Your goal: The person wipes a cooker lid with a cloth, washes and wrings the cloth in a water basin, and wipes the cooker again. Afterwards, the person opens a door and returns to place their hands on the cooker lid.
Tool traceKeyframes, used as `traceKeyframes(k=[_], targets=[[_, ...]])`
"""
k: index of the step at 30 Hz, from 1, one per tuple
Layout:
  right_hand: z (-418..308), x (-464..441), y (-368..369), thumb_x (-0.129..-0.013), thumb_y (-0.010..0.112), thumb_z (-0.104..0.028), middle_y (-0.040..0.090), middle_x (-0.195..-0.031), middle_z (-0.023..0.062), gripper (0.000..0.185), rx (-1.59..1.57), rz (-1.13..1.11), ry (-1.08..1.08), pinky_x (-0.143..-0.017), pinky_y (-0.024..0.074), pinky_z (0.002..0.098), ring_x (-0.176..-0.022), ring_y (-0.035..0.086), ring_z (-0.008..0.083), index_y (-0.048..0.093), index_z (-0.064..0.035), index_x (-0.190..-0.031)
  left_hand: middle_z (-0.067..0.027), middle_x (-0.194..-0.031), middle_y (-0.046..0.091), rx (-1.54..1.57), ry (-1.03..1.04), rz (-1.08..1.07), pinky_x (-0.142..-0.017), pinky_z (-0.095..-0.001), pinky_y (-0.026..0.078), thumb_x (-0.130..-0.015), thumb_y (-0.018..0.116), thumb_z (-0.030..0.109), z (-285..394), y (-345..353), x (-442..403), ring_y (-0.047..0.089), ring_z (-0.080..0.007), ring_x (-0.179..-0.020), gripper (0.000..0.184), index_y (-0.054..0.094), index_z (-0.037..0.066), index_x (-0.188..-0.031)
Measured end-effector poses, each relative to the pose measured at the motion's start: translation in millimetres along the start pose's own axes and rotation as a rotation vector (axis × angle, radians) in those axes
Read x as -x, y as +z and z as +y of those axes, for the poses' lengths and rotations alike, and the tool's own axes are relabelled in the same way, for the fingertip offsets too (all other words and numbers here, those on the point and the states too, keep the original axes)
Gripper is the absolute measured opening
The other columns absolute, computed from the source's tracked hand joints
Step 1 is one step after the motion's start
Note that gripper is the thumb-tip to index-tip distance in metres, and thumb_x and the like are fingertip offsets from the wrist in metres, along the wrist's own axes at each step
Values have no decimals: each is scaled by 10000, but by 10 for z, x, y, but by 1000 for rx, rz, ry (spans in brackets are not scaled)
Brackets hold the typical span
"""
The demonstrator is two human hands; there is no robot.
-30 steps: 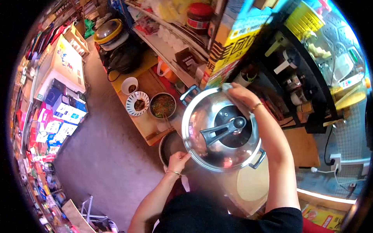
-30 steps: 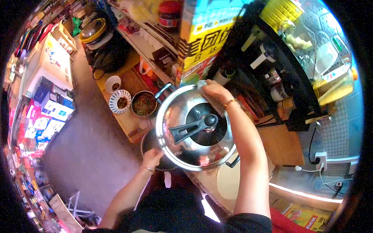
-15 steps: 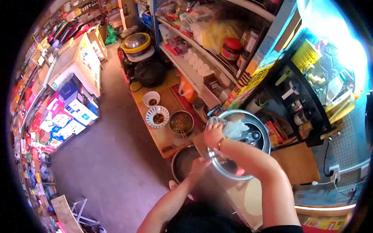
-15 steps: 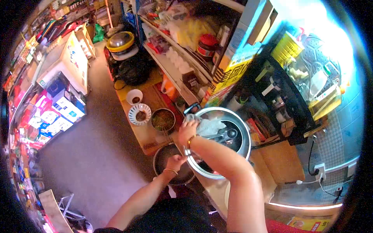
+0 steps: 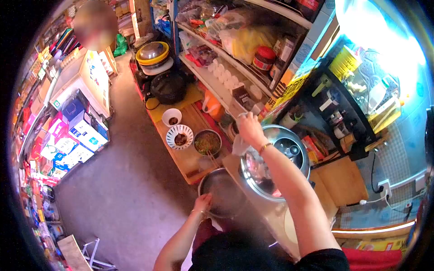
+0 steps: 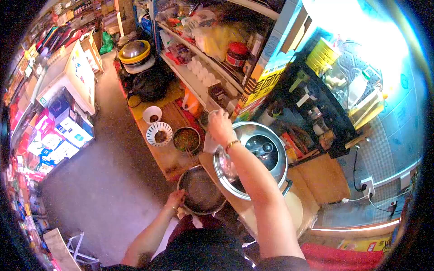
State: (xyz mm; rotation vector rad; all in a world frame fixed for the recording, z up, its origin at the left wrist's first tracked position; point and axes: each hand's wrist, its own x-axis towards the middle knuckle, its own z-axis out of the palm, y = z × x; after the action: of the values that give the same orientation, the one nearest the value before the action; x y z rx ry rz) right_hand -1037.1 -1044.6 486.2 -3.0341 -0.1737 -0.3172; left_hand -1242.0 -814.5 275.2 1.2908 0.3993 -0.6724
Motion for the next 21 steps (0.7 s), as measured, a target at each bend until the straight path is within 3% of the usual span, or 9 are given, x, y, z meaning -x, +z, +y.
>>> traceKeyframes(k=[2,3,4,5,7,8,13,18,21], targets=[[349,-267,605,-773,541,-161,514,-1031,225,301,96,18,64,-750,510,403,-957,534,369,549,33,-1003,25,-619,488,173,20,100,-425,-231,314,-908,518,359,-327,-316,12,412,-89,-490,316,606,57,-881],[514,-391,952,-776,554,-203,517,-1050,228,332,184,-11,102,-772,503,396,-975,532,369,552,33,-1009,24,-635,495,61,82,121,-433,-229,319,-907,518,337,-369,-503,136,423,-92,-505,295,603,57,-873],[410,-401,802,-800,548,-292,464,-1169,252,419,79,-297,174,-830,467,446,-1062,490,402,530,11,-1088,17,-605,484,-58,91,243,-420,-232,313,-905,515,316,-447,-646,228,415,-89,-489,272,598,63,-852],[269,-406,774,-800,548,-292,464,-1169,252,419,76,-300,173,-830,467,446,-1062,490,402,530,11,-1088,11,-587,480,23,41,296,-404,-234,321,-899,531,310,-393,-739,452,411,-88,-463,274,601,53,-837],[21,-353,822,-825,525,-338,370,-1278,261,465,183,-209,545,-838,434,538,-1119,432,455,489,-28,-1171,5,-569,477,94,-21,352,-389,-235,328,-893,547,305,-451,-932,702,407,-87,-436,277,605,43,-822],[103,-445,1034,-850,486,-335,322,-1308,254,466,155,-253,594,-791,420,609,-1125,403,487,448,-75,-1235,5,-557,461,181,-42,364,-375,-236,317,-888,551,286,-587,-1058,797,393,-87,-420,263,600,38,-817],[-25,-301,1165,-887,425,-241,330,-1294,254,346,421,-203,445,-821,429,588,-1124,382,505,510,-83,-1183,5,-536,432,140,-114,344,-350,-229,282,-869,554,224,-1121,-1400,803,357,-84,-387,207,592,28,-814],[-186,20,1172,-872,464,-222,328,-1336,220,375,584,-149,152,-863,443,529,-1147,350,538,505,-94,-1222,5,-536,433,337,-61,335,-364,-222,279,-880,558,265,-647,-1072,795,364,-79,-402,249,588,28,-813],[-233,300,1178,-778,545,-143,389,-1277,234,443,336,-30,24,-880,453,476,-1139,380,530,499,-55,-1210,5,-543,432,324,-91,316,-371,-217,272,-879,556,257,-471,-966,648,364,-76,-410,235,584,33,-812]])
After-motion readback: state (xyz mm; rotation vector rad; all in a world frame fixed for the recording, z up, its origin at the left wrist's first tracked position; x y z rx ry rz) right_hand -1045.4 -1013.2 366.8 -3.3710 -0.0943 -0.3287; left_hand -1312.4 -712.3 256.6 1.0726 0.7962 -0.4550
